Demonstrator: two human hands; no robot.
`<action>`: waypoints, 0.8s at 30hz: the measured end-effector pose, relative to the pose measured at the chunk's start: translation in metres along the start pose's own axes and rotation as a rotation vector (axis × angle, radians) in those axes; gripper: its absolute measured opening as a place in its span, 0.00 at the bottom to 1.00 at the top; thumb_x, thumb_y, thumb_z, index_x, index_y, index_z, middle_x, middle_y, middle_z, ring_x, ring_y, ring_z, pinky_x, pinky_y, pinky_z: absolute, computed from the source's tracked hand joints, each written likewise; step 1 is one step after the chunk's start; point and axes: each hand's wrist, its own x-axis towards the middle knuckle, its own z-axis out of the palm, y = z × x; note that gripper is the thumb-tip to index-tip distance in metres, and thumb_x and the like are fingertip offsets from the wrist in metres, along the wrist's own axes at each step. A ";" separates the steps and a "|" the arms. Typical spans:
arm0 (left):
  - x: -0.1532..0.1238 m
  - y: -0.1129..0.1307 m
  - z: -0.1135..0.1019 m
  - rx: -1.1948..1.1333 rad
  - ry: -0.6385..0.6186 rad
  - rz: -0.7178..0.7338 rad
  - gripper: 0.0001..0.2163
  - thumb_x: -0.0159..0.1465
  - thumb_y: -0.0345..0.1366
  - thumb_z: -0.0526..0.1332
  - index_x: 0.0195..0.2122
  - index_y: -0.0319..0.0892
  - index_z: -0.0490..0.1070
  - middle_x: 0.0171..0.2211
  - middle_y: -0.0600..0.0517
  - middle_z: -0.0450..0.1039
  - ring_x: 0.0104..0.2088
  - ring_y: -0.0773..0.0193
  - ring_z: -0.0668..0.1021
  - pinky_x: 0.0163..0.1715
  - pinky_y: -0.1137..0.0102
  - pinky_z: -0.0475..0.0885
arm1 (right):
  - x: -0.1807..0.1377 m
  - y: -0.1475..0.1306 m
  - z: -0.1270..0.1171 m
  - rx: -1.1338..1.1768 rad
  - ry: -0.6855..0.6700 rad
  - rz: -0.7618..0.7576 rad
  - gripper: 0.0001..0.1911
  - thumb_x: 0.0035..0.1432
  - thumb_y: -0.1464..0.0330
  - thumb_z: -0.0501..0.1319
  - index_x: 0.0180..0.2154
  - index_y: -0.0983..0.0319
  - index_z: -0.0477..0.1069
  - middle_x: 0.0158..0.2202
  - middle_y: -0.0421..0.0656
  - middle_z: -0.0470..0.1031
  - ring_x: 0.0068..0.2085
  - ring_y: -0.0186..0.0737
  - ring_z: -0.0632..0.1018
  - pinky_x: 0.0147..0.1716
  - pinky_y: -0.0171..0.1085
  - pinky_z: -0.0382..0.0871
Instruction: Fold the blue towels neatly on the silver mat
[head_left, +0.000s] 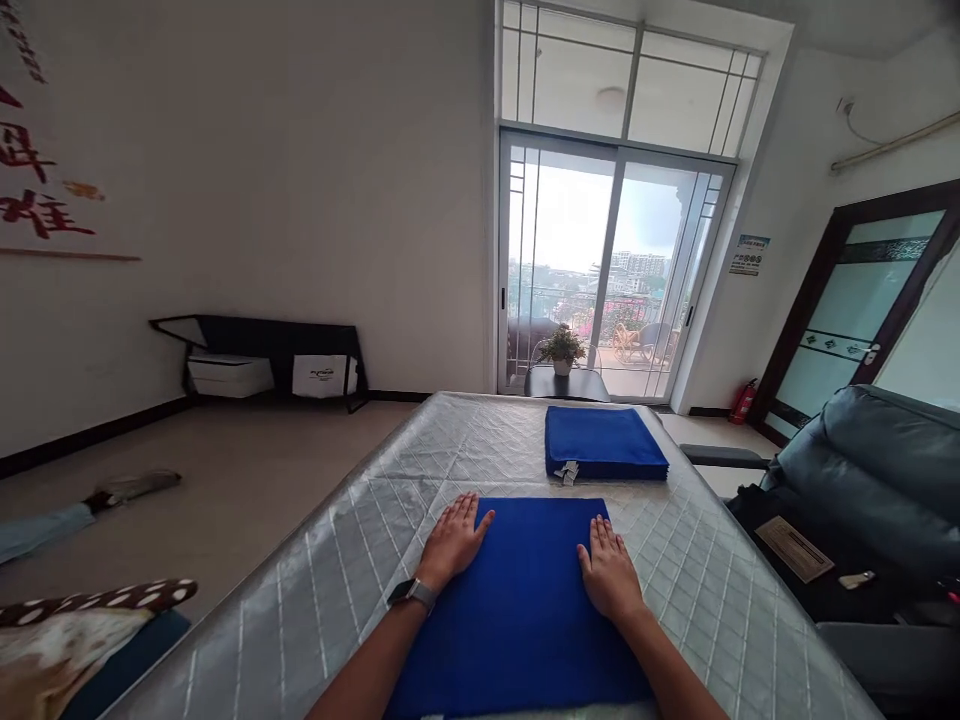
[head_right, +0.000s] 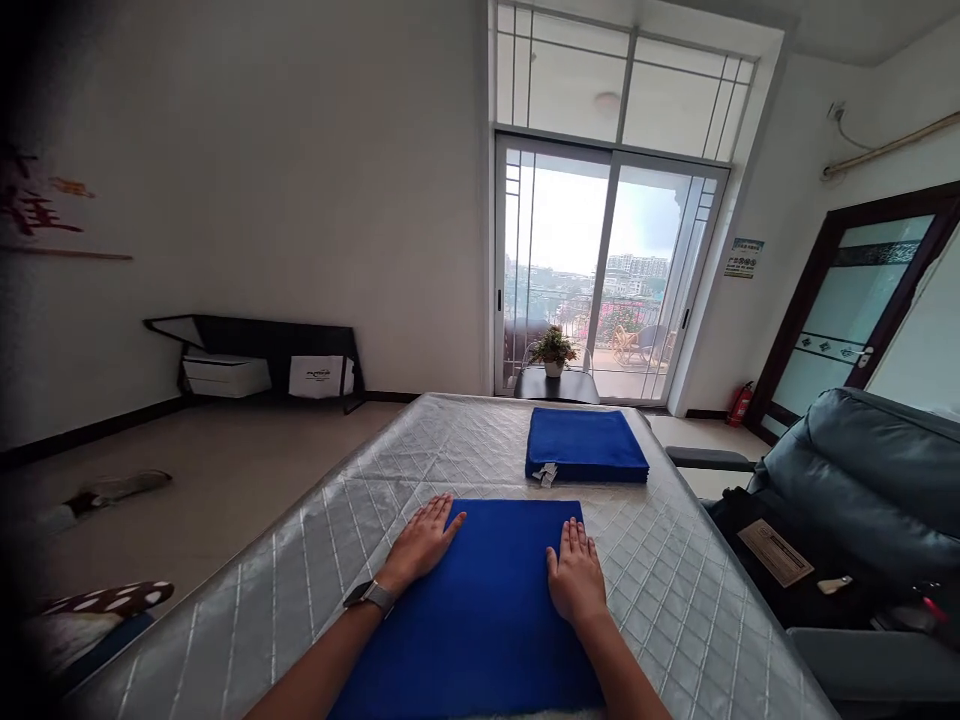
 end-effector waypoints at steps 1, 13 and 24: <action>0.001 -0.001 0.001 0.008 -0.008 -0.001 0.34 0.73 0.53 0.41 0.70 0.32 0.56 0.71 0.38 0.56 0.71 0.50 0.59 0.69 0.54 0.54 | -0.001 0.000 0.000 0.006 0.000 -0.002 0.36 0.71 0.57 0.38 0.72 0.71 0.43 0.75 0.49 0.41 0.74 0.42 0.45 0.71 0.44 0.37; -0.014 0.136 -0.015 -0.077 -0.014 0.262 0.35 0.74 0.54 0.36 0.71 0.32 0.54 0.71 0.37 0.55 0.72 0.52 0.57 0.69 0.55 0.57 | -0.003 0.002 0.000 0.038 0.025 -0.022 0.35 0.70 0.61 0.40 0.71 0.73 0.45 0.74 0.52 0.42 0.74 0.45 0.46 0.71 0.46 0.38; -0.042 0.168 -0.008 -0.153 -0.082 0.334 0.33 0.74 0.54 0.36 0.72 0.38 0.53 0.71 0.41 0.55 0.71 0.53 0.57 0.69 0.53 0.57 | -0.001 0.006 0.004 0.005 0.044 -0.048 0.35 0.70 0.62 0.39 0.71 0.74 0.46 0.74 0.52 0.42 0.74 0.46 0.46 0.71 0.47 0.39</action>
